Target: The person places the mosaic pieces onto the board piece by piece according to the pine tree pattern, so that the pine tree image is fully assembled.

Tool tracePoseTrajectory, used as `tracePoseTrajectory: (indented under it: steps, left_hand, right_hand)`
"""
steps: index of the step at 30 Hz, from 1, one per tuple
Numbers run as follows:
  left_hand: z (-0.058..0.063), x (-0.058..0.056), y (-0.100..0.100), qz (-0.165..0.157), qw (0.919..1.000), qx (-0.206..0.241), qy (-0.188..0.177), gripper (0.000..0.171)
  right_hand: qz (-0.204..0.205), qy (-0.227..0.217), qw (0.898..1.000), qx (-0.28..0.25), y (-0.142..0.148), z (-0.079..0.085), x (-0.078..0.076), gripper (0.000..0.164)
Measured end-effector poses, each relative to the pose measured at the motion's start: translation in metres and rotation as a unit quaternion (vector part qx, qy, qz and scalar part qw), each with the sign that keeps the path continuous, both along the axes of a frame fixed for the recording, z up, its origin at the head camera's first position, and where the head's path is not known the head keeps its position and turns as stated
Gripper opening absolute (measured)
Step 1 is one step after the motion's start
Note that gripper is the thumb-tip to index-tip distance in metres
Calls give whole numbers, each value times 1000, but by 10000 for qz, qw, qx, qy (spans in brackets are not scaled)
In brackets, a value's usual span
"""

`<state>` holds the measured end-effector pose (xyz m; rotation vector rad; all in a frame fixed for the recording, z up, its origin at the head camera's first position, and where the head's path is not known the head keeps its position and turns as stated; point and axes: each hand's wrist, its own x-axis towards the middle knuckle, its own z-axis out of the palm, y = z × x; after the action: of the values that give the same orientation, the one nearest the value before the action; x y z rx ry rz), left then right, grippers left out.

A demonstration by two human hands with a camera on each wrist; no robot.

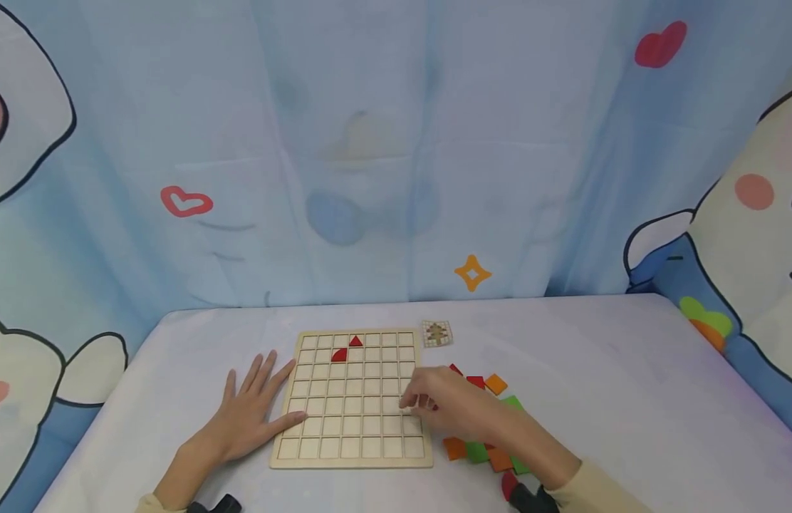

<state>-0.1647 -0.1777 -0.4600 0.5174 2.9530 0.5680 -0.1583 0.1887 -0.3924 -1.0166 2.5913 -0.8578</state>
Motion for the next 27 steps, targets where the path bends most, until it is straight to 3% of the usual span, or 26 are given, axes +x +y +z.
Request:
tracePoseTrajectory:
  steps: [3, 10, 15, 21, 27]
  left_hand:
    - [-1, 0, -1, -14, 10000, 14, -33, 92]
    - [-2, 1, 1, -27, 9997, 148, 197, 91]
    - [-2, 1, 0, 8, 9999, 11, 103, 92]
    - [-2, 1, 0, -30, 10000, 43, 65, 92]
    - [-1, 1, 0, 14, 10000, -24, 35, 92]
  right_hand:
    - [-137, -141, 9998, 94, 18, -7, 18, 15]
    - [-634, 199, 9941, 857, 49, -23, 46, 21]
    - [-931, 11, 9910, 966, 57, -31, 49, 25]
    - [-922, 50, 9919, 876, 62, -34, 47, 26]
    - [-987, -329, 9927, 605, 66, -31, 41, 26]
